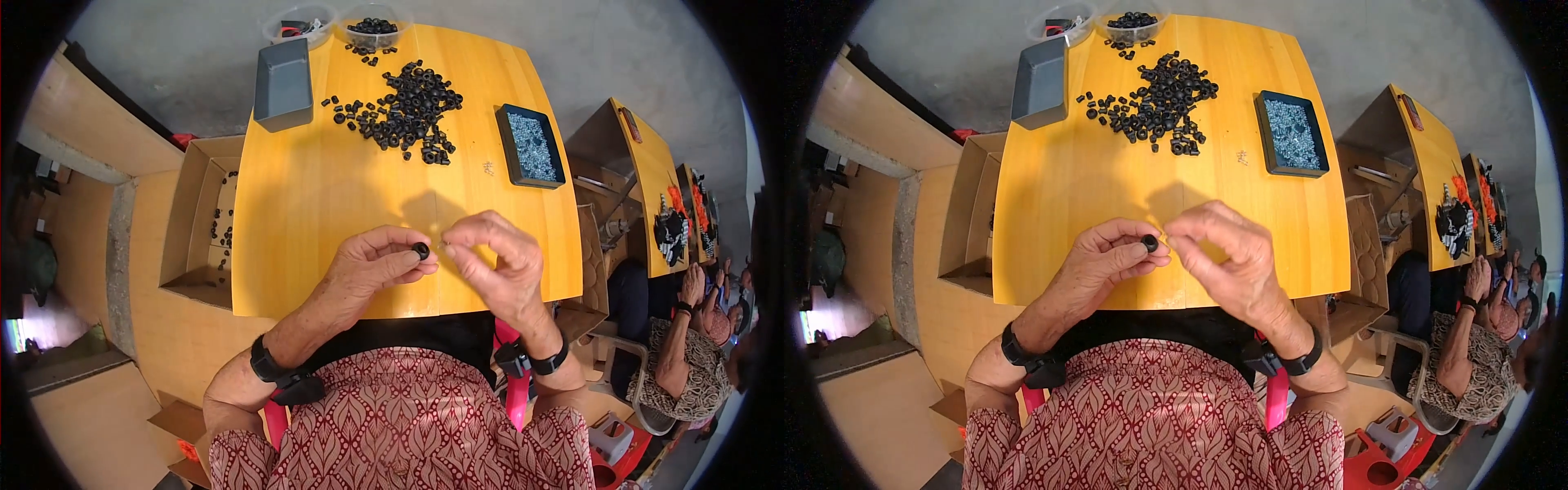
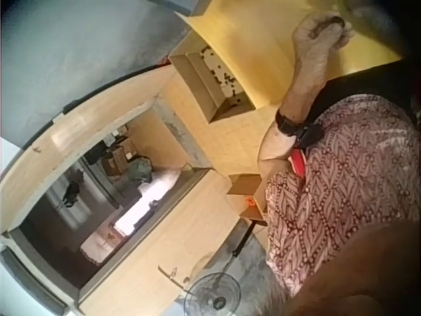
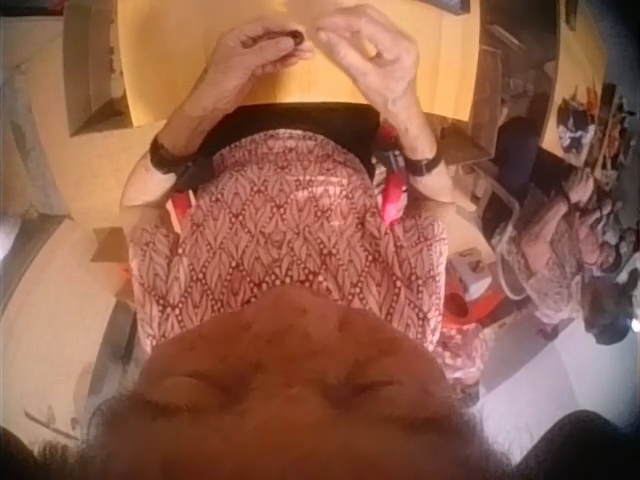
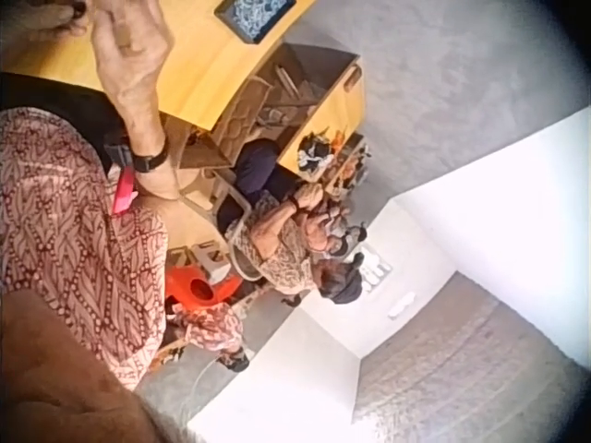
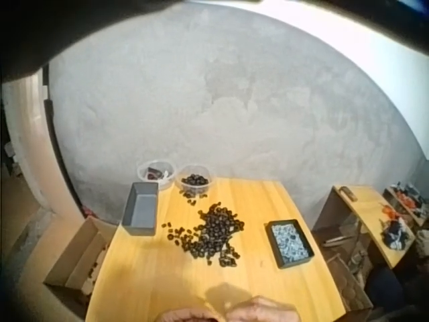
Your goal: The person assembles small hardware components by inserting metal pins into plastic grommets by hand.
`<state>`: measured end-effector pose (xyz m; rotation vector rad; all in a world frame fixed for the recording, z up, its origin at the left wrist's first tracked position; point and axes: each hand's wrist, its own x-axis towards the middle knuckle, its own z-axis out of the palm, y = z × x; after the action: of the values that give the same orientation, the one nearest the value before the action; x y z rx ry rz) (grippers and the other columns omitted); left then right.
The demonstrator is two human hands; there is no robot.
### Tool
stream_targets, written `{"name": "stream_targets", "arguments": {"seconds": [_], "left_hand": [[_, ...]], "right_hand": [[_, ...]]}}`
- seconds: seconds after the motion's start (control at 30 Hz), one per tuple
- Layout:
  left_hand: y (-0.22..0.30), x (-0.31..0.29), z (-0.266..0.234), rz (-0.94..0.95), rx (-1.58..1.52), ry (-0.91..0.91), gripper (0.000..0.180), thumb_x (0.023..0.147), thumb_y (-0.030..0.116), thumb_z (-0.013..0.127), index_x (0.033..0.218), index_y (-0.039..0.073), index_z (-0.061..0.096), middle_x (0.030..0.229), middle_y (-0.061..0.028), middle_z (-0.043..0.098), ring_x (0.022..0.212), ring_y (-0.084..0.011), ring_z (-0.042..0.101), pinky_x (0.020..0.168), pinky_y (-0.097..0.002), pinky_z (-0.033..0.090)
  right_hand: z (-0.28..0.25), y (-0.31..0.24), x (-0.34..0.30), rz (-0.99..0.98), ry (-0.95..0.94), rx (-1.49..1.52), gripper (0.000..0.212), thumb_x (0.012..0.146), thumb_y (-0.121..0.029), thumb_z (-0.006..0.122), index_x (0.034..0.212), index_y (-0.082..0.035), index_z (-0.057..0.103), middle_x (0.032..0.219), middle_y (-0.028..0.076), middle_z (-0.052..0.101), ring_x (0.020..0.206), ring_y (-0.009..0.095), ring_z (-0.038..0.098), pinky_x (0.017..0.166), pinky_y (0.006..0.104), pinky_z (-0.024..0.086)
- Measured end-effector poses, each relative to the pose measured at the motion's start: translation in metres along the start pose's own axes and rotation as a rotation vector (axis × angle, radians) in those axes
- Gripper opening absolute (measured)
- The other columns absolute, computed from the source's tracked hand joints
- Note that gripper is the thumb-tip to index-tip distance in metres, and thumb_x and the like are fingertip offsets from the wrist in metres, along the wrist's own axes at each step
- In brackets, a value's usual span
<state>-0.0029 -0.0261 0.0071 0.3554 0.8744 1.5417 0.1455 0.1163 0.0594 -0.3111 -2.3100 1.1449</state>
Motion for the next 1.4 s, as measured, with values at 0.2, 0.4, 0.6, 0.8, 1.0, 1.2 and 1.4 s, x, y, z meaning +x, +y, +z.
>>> {"name": "stream_targets", "arguments": {"seconds": [0.2,0.4,0.6,0.8,1.0,1.2,1.4], "left_hand": [[-0.004,-0.004,0.007,0.095,0.159,-0.020,0.025,0.092,0.007,0.066,0.115,-0.001,0.064,0.106,-0.0068,0.068,0.099,-0.0129,0.065,0.089,-0.0256,0.052],[-0.008,-0.006,0.006,0.110,0.183,-0.013,0.025,0.092,0.008,0.067,0.115,-0.002,0.064,0.105,-0.0056,0.068,0.097,-0.0115,0.063,0.088,-0.0255,0.051],[-0.016,-0.002,0.000,0.112,0.179,-0.017,0.026,0.091,0.009,0.068,0.115,-0.001,0.064,0.104,-0.0051,0.068,0.096,-0.0106,0.062,0.087,-0.0253,0.051],[-0.015,-0.003,-0.003,0.096,0.173,0.008,0.027,0.092,0.011,0.067,0.116,-0.001,0.064,0.104,-0.0053,0.068,0.096,-0.0106,0.062,0.087,-0.0252,0.051],[-0.018,-0.001,-0.005,0.101,0.152,-0.001,0.025,0.092,0.010,0.067,0.115,0.000,0.065,0.104,-0.0057,0.068,0.094,-0.0111,0.063,0.086,-0.0252,0.052],[-0.023,-0.003,-0.009,0.104,0.271,0.005,0.025,0.092,0.009,0.066,0.115,-0.001,0.065,0.103,-0.0038,0.068,0.096,-0.0100,0.061,0.088,-0.0254,0.049],[-0.022,-0.003,-0.011,0.091,0.246,0.029,0.024,0.092,0.008,0.066,0.114,-0.001,0.066,0.102,-0.0032,0.067,0.094,-0.0096,0.061,0.087,-0.0252,0.049]], "right_hand": [[0.011,-0.003,-0.020,-0.010,0.060,0.010,0.015,0.081,0.006,0.068,0.095,0.000,0.068,0.088,0.010,0.067,0.081,0.020,0.067,0.071,0.0291,0.054],[0.015,-0.001,-0.023,-0.033,0.077,-0.004,0.015,0.081,0.005,0.069,0.095,0.000,0.068,0.088,0.011,0.067,0.081,0.020,0.067,0.071,0.0295,0.054],[0.024,0.006,-0.026,0.052,0.099,0.059,0.016,0.078,0.006,0.072,0.092,0.000,0.069,0.088,0.011,0.068,0.083,0.020,0.065,0.075,0.0306,0.052],[0.027,0.012,-0.031,0.040,0.095,0.003,0.018,0.078,0.004,0.072,0.095,-0.001,0.069,0.089,0.010,0.067,0.084,0.020,0.065,0.073,0.0306,0.053],[0.025,0.011,-0.033,-0.066,0.076,-0.149,0.020,0.078,0.002,0.073,0.098,-0.001,0.070,0.090,0.010,0.065,0.081,0.024,0.064,0.070,0.0321,0.053],[0.029,0.007,-0.031,-0.414,0.034,-0.590,0.024,0.073,-0.007,0.075,0.095,-0.001,0.068,0.092,0.008,0.062,0.080,0.023,0.061,0.072,0.0348,0.048],[0.030,0.007,-0.033,-0.374,-0.029,-0.577,0.029,0.073,-0.007,0.075,0.100,-0.001,0.066,0.096,0.009,0.061,0.083,0.024,0.061,0.073,0.0356,0.048]]}}
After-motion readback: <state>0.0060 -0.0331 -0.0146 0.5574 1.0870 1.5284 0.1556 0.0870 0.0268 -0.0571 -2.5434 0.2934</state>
